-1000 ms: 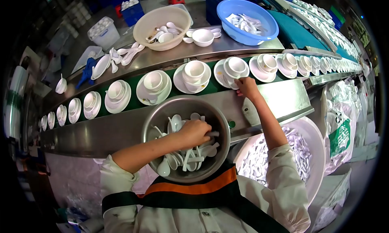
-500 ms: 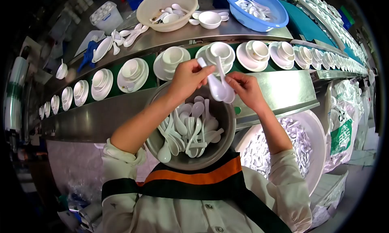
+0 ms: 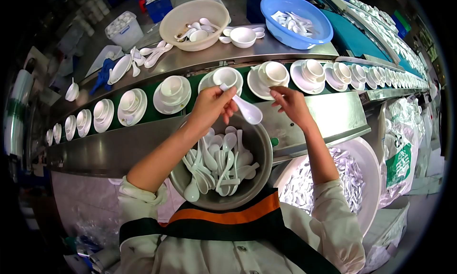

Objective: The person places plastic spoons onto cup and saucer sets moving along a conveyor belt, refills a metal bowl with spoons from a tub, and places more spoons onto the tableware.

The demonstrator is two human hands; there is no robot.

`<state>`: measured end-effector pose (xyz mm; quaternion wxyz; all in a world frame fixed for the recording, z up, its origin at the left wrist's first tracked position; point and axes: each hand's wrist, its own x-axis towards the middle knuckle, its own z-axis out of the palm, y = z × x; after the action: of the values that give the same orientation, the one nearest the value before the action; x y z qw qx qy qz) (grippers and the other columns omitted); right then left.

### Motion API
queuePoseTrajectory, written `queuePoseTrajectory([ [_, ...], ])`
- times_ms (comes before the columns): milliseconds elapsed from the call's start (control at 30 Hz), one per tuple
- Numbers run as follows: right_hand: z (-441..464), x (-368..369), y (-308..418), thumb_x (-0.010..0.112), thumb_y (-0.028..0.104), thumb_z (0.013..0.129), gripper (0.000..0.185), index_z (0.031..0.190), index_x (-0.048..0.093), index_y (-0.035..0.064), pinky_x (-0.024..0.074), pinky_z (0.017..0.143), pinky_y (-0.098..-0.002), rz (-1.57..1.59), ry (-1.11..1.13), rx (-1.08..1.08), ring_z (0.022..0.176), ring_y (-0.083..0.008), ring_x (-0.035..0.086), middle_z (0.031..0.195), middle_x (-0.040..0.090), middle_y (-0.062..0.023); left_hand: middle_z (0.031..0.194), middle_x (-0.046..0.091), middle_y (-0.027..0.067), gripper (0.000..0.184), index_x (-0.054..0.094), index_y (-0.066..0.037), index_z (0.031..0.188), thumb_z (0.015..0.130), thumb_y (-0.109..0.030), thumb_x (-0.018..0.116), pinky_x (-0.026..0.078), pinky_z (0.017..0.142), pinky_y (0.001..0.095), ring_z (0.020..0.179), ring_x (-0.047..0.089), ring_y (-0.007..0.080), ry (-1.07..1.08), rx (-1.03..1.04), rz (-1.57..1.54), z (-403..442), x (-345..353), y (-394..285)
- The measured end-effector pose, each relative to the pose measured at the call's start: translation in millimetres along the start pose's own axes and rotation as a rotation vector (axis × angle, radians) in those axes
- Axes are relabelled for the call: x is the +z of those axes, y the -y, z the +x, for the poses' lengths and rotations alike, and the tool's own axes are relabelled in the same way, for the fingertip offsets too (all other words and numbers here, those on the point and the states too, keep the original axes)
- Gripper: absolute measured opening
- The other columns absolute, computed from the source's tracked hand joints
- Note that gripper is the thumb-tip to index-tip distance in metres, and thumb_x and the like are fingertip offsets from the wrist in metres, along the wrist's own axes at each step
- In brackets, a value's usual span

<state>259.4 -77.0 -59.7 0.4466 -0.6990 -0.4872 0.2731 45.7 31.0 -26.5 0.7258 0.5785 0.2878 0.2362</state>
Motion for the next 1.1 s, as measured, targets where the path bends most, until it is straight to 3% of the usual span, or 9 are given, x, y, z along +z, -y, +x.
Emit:
queuePoseTrajectory([
  [200,-15,1,1,0.058,0.013,0.086,0.021,0.102,0.060,-0.0009,0.0466,0.049,-0.0205,0.266,0.150,0.020,0.058,-0.0061,0.053,0.077,0.060,-0.0041,0.067,0.058,0.0070,0.031,0.054,0.000,0.080,0.089,-0.030,0.052,0.045,0.045,0.0238,0.054,0.054,0.0121,0.034,0.022,-0.079,12,21,1],
  [367,12,-31,-71,0.056,0.015,0.084,0.021,0.088,0.062,-0.0045,0.0490,0.050,-0.0250,-0.085,-0.198,0.076,0.052,-0.0123,0.059,0.065,0.062,-0.0101,0.060,0.061,0.0144,0.046,0.064,-0.002,0.070,0.076,-0.047,0.061,0.048,0.054,0.0346,0.054,0.060,0.0252,0.289,0.048,1.509,-23,-32,8],
  [467,32,-35,-115,0.057,0.024,0.084,0.031,0.088,0.064,-0.0058,0.0506,0.051,-0.0282,-0.154,-0.177,0.239,0.053,-0.0161,0.062,0.065,0.063,-0.0122,0.069,0.063,0.0182,0.060,0.065,-0.001,0.066,0.074,-0.060,0.053,0.049,0.059,0.0406,0.061,0.061,0.0316,0.293,0.010,1.744,-46,-41,56],
  [533,38,-28,-127,0.058,0.023,0.085,0.029,0.096,0.063,-0.0023,0.0495,0.046,-0.0272,-0.016,-0.221,0.212,0.052,-0.0157,0.061,0.068,0.063,-0.0132,0.065,0.061,0.0198,0.062,0.063,0.002,0.061,0.075,-0.057,0.054,0.047,0.057,0.0436,0.060,0.060,0.0348,0.289,0.018,1.587,-53,-39,62],
  [633,22,-26,-89,0.061,0.018,0.082,0.024,0.098,0.063,0.0006,0.0483,0.049,-0.0281,-0.449,-0.212,0.046,0.059,-0.0169,0.063,0.072,0.063,-0.0133,0.072,0.061,0.0170,0.034,0.054,-0.001,0.081,0.072,-0.032,0.065,0.047,0.061,0.0427,0.069,0.060,0.0355,0.265,0.111,1.234,-53,-26,82],
  [733,6,-15,-35,0.063,0.014,0.079,0.026,0.101,0.061,0.0008,0.0483,0.055,-0.0298,-0.446,-0.148,-0.106,0.065,-0.0197,0.063,0.078,0.063,-0.0139,0.064,0.057,0.0133,0.020,0.052,0.000,0.074,0.065,-0.014,0.064,0.043,0.055,0.0354,0.058,0.056,0.0253,0.479,0.020,0.782,-54,-13,78],
  [867,-42,10,51,0.065,0.012,0.076,0.031,0.105,0.059,0.0018,0.0477,0.060,-0.0340,-0.086,0.147,-0.183,0.064,-0.0270,0.060,0.082,0.063,-0.0158,0.063,0.056,0.0132,0.018,0.052,0.001,0.075,0.069,-0.013,0.061,0.042,0.054,0.0340,0.057,0.055,0.0216,0.382,0.209,0.760,-55,-11,56],
  [933,-53,20,67,0.065,0.012,0.076,0.030,0.105,0.059,0.0032,0.0469,0.060,-0.0366,-0.257,0.332,-0.581,0.061,-0.0295,0.058,0.080,0.062,-0.0160,0.063,0.056,0.0128,0.017,0.054,0.001,0.078,0.070,-0.013,0.060,0.042,0.054,0.0332,0.057,0.055,0.0211,0.425,0.197,0.726,-58,-9,37],
  [1100,-66,23,56,0.066,0.010,0.074,0.032,0.104,0.059,0.0048,0.0469,0.060,-0.0362,-0.334,0.371,-0.459,0.064,-0.0293,0.058,0.077,0.061,-0.0144,0.066,0.059,0.0108,0.018,0.057,-0.001,0.087,0.073,-0.012,0.058,0.044,0.058,0.0312,0.059,0.056,0.0172,0.376,0.216,0.726,-61,-12,32],
])
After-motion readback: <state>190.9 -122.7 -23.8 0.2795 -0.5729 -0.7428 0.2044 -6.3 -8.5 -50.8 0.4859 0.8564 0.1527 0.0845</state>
